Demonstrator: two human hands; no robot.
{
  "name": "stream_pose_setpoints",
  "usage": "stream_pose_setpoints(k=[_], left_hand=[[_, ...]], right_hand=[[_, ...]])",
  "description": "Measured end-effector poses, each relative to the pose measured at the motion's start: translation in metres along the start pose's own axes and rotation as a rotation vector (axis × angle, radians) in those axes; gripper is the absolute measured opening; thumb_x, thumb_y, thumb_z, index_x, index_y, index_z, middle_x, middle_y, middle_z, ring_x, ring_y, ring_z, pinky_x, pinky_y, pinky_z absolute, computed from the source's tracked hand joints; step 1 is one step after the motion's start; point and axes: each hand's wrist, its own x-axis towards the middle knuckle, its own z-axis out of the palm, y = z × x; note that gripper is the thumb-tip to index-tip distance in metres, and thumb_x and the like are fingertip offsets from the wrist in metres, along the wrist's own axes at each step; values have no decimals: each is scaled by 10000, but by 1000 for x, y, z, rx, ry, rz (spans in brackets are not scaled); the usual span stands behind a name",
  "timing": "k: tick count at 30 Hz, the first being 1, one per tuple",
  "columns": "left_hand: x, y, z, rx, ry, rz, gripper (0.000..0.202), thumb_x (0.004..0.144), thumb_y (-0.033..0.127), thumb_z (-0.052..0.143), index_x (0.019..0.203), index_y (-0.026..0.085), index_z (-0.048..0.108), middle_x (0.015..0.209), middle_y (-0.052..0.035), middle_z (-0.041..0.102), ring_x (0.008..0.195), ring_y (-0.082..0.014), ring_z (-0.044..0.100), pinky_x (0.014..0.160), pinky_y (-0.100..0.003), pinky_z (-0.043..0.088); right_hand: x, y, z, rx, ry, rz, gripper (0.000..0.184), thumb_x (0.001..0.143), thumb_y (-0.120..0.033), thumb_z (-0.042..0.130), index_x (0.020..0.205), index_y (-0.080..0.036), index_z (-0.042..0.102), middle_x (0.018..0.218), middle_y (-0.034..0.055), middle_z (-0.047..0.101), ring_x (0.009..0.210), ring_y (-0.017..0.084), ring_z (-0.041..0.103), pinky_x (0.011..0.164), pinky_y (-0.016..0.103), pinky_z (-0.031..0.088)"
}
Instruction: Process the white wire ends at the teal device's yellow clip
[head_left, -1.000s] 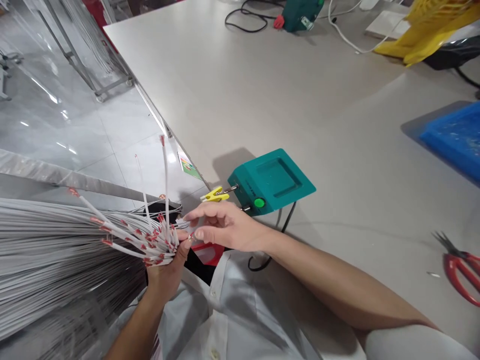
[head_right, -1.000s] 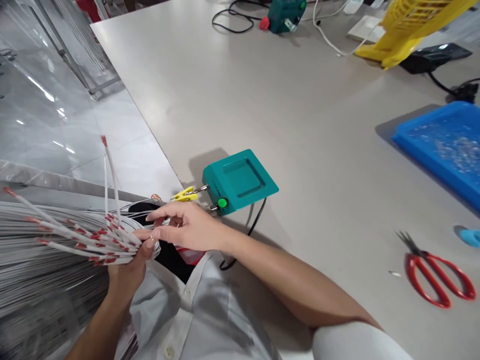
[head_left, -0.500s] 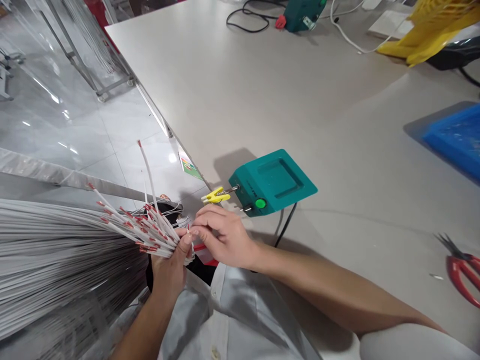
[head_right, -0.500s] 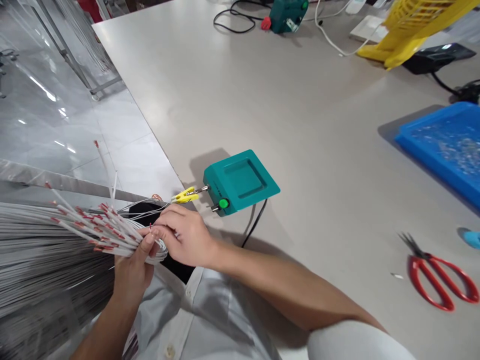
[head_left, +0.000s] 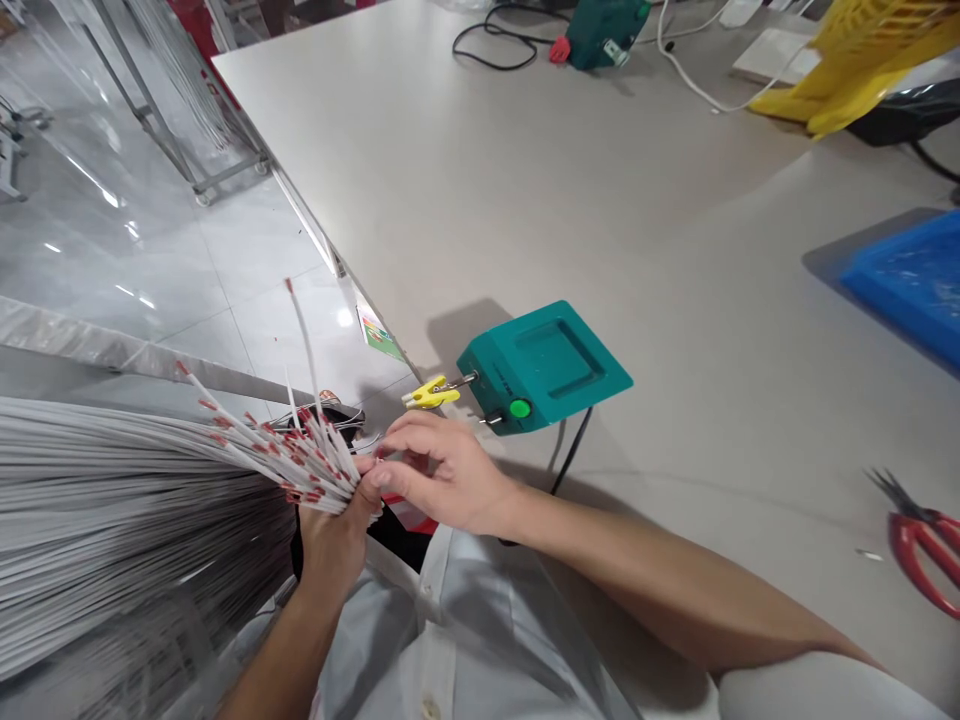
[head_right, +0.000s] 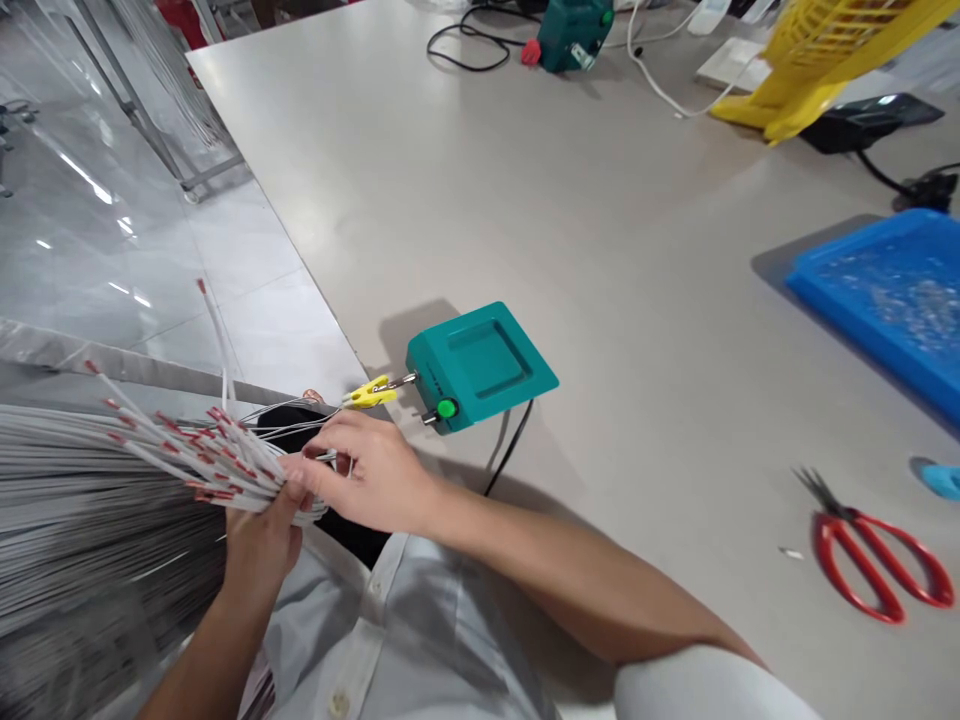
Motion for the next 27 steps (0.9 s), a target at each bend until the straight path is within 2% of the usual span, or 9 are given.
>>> stream_pose_setpoints(k=[3,6,9,11,15,17,20,23,27], left_hand=[[0,2,0,159,-35,87,145,758,250,620,637,171,615,522,42,498,520,-104,464,553,-242,403],[0,8,5,222,-32,157,136,760,229,604,641,174,638,541,28,524,549,-124,490,610,-263,422],[0,11,10,199,-10,153,179,762,233,589,597,176,631,547,12,534,579,-144,512,637,-276,429],[1,9,12,197,23,139,180,748,243,603,583,178,630,537,12,531,571,-145,505,637,-276,424],[5,0,10,129,165,83,128,724,287,635,666,173,650,505,36,508,474,-112,442,518,-253,383],[7,-1,7,81,197,55,143,727,305,633,693,167,648,492,45,489,445,-101,420,470,-242,359],[8,4,6,142,122,76,140,739,292,623,684,167,653,518,33,519,487,-112,467,514,-246,396],[6,10,9,196,54,122,127,722,273,631,662,167,669,617,-10,605,616,-157,555,648,-282,448],[7,4,10,215,76,61,140,659,298,672,662,159,683,496,4,551,510,-158,527,584,-297,457]], right_hand=[[-1,1,-2,-158,-56,-98,174,851,-190,471,738,-162,601,710,35,600,695,120,545,607,219,437],[-1,1,-3,-450,-82,-244,227,839,-142,400,713,-150,589,692,54,593,648,138,524,539,239,388],[-2,3,-5,-728,-95,-379,219,816,-122,392,706,-135,581,681,68,574,565,147,475,517,278,341],[-3,3,-6,-788,-138,-398,209,820,-123,391,730,-131,579,703,72,576,567,151,471,535,291,336],[-4,1,-10,-605,-259,-218,179,823,-162,400,752,-153,564,774,63,583,629,144,502,522,262,332],[-4,-1,-11,-471,-213,-76,191,834,-173,393,747,-159,562,759,54,584,668,143,525,542,248,365],[-2,-3,-9,-305,-84,44,175,846,-218,427,860,-146,586,814,68,616,739,150,562,639,256,433],[-1,-1,-5,-239,-91,9,158,830,-223,474,889,-150,601,854,78,629,775,152,578,669,254,458],[2,4,-7,-326,-139,-86,183,825,-144,425,803,-152,607,773,71,620,732,147,574,634,245,459]])
